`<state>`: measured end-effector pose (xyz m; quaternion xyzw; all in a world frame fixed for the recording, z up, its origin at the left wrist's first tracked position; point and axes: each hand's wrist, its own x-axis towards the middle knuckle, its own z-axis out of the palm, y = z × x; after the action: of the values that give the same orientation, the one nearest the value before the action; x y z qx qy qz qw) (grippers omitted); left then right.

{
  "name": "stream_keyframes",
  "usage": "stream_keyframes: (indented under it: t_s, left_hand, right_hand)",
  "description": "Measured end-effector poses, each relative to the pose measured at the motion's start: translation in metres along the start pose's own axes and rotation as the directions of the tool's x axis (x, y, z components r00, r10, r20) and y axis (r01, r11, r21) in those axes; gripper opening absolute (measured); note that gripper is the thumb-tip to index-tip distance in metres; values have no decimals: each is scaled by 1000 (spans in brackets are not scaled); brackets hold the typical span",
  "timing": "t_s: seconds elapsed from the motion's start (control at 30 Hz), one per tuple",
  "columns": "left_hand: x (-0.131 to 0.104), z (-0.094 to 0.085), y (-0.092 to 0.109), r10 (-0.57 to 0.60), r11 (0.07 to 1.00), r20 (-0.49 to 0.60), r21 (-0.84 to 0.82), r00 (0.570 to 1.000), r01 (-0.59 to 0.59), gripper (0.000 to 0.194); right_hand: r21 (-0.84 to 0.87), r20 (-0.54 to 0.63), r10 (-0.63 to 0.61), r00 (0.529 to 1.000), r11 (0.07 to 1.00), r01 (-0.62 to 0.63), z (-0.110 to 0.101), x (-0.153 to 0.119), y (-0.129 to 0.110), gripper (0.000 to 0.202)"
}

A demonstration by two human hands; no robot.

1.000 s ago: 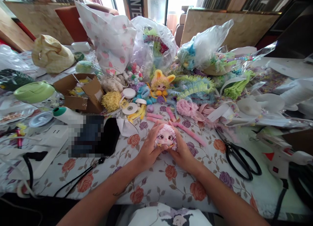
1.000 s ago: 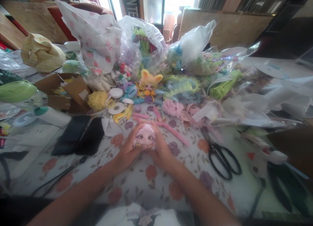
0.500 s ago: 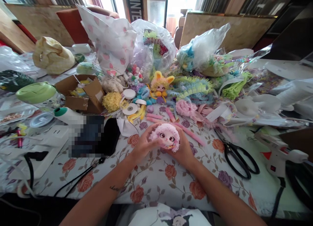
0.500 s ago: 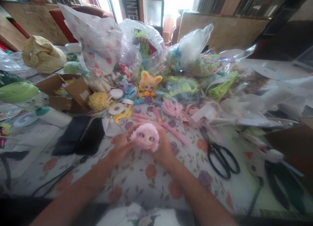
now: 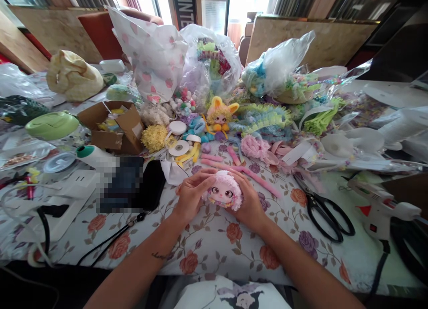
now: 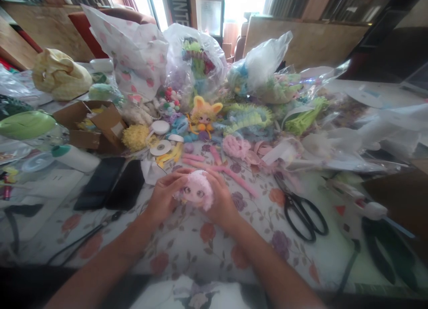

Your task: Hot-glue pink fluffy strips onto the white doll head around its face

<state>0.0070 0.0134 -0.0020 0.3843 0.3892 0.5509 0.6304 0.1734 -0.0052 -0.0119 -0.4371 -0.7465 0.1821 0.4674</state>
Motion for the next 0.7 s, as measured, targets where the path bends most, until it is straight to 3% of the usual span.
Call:
stream_keyframes:
  t_s: [0.17, 0.23, 0.33, 0.53, 0.7]
  left_hand:
    - [2, -9, 3, 164, 971, 65, 168, 984, -172, 28]
    - [3, -10, 8, 223, 941, 125, 229, 967, -247, 25]
    - [3, -9, 14, 267, 867, 208, 373, 941, -329, 19]
    - [1, -4, 20, 251, 765, 174, 566, 952, -305, 13]
    - [1, -3, 21, 199, 821, 77, 532, 977, -209, 14]
  right_hand:
    - [261, 76, 84, 994, 960, -101, -5, 2, -5, 55]
    - [346, 134, 100, 986, 928, -141, -7, 1, -5, 55]
    - [310, 146, 104, 984, 940, -145, -7, 0, -4, 59]
    - [200, 170, 115, 979, 968, -149, -6, -5, 0, 69]
    - [253, 247, 195, 949, 933, -257, -7, -9, 4, 70]
